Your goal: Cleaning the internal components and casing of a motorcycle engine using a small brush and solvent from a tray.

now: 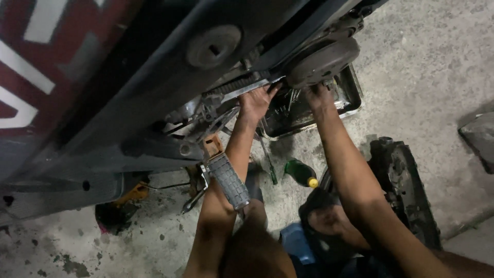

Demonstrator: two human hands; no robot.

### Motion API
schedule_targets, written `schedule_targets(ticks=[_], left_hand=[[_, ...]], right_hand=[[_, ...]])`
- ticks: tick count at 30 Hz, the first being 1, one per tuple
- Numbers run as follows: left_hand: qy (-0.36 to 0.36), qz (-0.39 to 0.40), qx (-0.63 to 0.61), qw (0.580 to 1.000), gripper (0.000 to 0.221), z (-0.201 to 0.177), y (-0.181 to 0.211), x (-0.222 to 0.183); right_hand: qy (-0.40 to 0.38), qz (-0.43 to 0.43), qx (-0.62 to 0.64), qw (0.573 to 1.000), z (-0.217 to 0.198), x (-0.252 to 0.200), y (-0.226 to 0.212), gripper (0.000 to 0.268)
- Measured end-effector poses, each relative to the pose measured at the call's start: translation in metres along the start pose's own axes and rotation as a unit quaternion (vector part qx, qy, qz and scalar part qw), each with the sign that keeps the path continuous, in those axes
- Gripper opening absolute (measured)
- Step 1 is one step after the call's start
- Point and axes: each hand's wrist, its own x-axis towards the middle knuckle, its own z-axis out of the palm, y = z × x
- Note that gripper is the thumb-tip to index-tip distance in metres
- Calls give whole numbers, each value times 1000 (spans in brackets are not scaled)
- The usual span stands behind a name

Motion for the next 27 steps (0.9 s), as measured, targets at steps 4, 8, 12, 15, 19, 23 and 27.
schedule_targets(ticks=[4, 8, 12, 15, 19, 23, 27], left_hand=[[7, 7, -13, 1000, 48, -39, 2, 22], [12, 29, 14, 999, 49, -40, 6, 10], [13, 34, -15, 999, 50, -42, 4, 13], [17, 30, -23, 999, 49, -53, 6, 17], [-66, 71, 7, 995, 37, -44, 0, 3], [-108, 90, 13, 990, 30, -35, -4, 0], [-137, 110, 24, 984, 23, -30, -6, -6]], right_hand=[[-6, 20, 23, 1000, 6, 4, 9, 26], [-13, 40, 47, 998, 1, 5, 7, 23], [-14, 51, 59, 997, 1, 2, 17, 21], [-19, 63, 74, 995, 2, 8, 16, 19], [-36, 81, 94, 992, 9, 5, 14, 16], [-45, 93, 118, 988, 7, -2, 15, 14], [-53, 107, 129, 985, 9, 11, -1, 12]])
